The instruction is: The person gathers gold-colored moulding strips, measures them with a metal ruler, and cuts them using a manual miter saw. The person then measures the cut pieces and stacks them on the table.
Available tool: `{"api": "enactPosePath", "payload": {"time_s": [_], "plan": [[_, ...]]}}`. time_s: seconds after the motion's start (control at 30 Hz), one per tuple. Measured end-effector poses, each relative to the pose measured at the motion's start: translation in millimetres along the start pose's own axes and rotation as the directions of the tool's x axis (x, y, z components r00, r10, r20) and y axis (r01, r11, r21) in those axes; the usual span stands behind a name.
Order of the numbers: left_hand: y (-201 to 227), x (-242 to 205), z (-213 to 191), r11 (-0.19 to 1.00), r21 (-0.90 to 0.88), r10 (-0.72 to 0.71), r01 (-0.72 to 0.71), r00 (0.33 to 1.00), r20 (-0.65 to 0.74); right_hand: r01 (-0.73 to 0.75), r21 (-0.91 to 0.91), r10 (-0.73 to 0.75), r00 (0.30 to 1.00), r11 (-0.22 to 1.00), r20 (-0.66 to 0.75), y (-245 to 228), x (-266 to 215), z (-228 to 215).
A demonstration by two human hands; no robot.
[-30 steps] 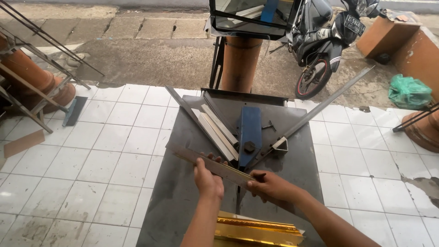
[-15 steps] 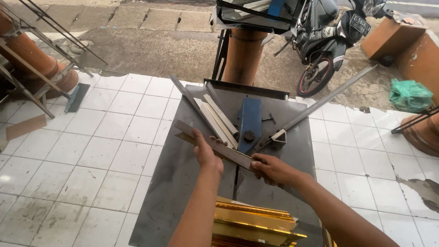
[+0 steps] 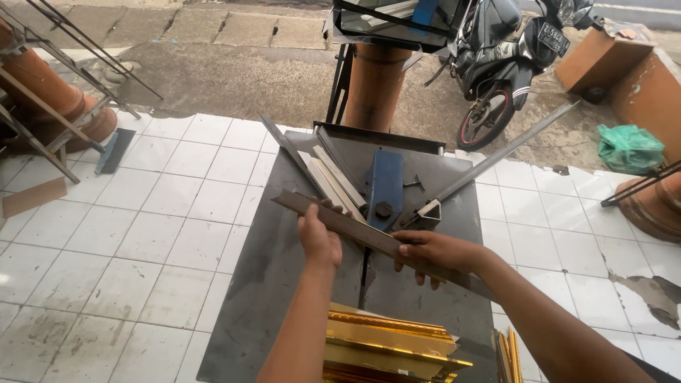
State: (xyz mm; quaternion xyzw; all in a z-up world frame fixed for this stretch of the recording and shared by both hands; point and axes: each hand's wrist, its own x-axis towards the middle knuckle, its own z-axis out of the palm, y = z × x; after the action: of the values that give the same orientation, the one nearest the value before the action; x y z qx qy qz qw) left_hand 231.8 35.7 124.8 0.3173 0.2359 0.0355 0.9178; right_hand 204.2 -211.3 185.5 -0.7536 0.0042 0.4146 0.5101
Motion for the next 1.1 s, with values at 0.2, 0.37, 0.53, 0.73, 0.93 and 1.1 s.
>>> {"api": "enactPosePath", "payload": {"time_s": [0.2,0.37,0.53,0.73,0.93,1.1], "plan": [[-13,6,-10,0.989,-0.127,-0.082,0.069,0.992,-0.097,-0.018,-0.126,0.002,0.993,0.992,-0.122,5,5,6],[0,-14,-4,0.997,-0.082,-0.008,-0.001,0.994,-0.105,-0.026,-0.158,-0.003,0.984,0.987,-0.178,6,4,7],[-5,-3,-9,0.989,-0.125,0.068,-0.075,0.996,-0.058,0.005,0.036,-0.004,1.0,0.999,-0.022,24,11,-4],[-5,4,-1,0.982,-0.094,0.163,-0.162,0.986,0.012,0.04,0.023,-0.037,0.996,0.999,-0.084,35,24,7],[18,-37,16,0.981,-0.129,0.154,-0.148,0.987,0.038,0.163,-0.165,-0.207,0.93,0.973,-0.303,38,20,17],[14,-50,19,0.969,-0.187,0.174,-0.158,0.982,0.074,0.186,-0.21,-0.256,0.888,0.96,-0.383,51,22,13]]}}
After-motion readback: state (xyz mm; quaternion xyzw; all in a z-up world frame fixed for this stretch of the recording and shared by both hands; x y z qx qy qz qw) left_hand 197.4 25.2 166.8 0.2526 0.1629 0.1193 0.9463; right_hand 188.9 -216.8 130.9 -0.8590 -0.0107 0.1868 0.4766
